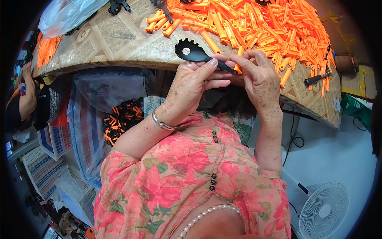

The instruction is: The person assembles orange plastic handles onto black plastic heads using a hammer. They pick up a handle and a head, insert the handle into the head, and strike the assembly with a hammer to secure it. The finished units are placed on the table.

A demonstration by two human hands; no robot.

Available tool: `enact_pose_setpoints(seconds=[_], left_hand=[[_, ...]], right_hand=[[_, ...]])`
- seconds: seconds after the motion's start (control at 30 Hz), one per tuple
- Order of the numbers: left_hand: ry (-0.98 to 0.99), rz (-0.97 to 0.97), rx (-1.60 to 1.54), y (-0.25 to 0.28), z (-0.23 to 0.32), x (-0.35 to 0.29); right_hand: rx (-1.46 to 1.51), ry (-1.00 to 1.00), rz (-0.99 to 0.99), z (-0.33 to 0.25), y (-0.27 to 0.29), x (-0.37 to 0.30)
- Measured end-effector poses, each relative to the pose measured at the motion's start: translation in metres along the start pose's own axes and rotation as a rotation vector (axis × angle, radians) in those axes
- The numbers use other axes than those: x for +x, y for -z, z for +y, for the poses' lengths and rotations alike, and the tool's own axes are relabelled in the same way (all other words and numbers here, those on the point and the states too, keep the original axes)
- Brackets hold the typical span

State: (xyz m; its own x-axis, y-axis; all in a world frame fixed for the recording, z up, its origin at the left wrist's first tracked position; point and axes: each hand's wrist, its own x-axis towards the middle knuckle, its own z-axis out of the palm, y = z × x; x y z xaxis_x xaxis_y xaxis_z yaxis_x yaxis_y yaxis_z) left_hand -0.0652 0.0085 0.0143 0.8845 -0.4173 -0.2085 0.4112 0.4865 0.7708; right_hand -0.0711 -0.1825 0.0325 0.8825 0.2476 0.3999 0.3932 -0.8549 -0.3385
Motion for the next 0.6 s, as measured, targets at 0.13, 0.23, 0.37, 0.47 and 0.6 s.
enact_pose_setpoints(seconds=[0.13, 0.23, 0.37, 0.47, 0.6], left_hand=[[-0.032, -0.002, -0.015, 0.001, 0.003, 0.0], [-0.073, -0.024, -0.03, 0.004, 0.002, 0.001], [-0.084, -0.043, -0.089, 0.002, 0.004, 0.002], [-0.166, -0.092, -0.164, 0.007, -0.003, 0.005], [-0.186, -0.095, -0.184, 0.0, 0.004, 0.003]], right_hand=[[0.034, -0.016, 0.089, 0.005, -0.006, 0.005], [0.007, 0.039, 0.143, 0.008, -0.008, 0.008], [0.181, 0.065, 0.323, 0.019, -0.016, 0.01], [0.405, 0.01, 0.388, 0.02, -0.02, 0.01], [0.516, -0.155, 0.317, 0.004, -0.009, 0.001]])
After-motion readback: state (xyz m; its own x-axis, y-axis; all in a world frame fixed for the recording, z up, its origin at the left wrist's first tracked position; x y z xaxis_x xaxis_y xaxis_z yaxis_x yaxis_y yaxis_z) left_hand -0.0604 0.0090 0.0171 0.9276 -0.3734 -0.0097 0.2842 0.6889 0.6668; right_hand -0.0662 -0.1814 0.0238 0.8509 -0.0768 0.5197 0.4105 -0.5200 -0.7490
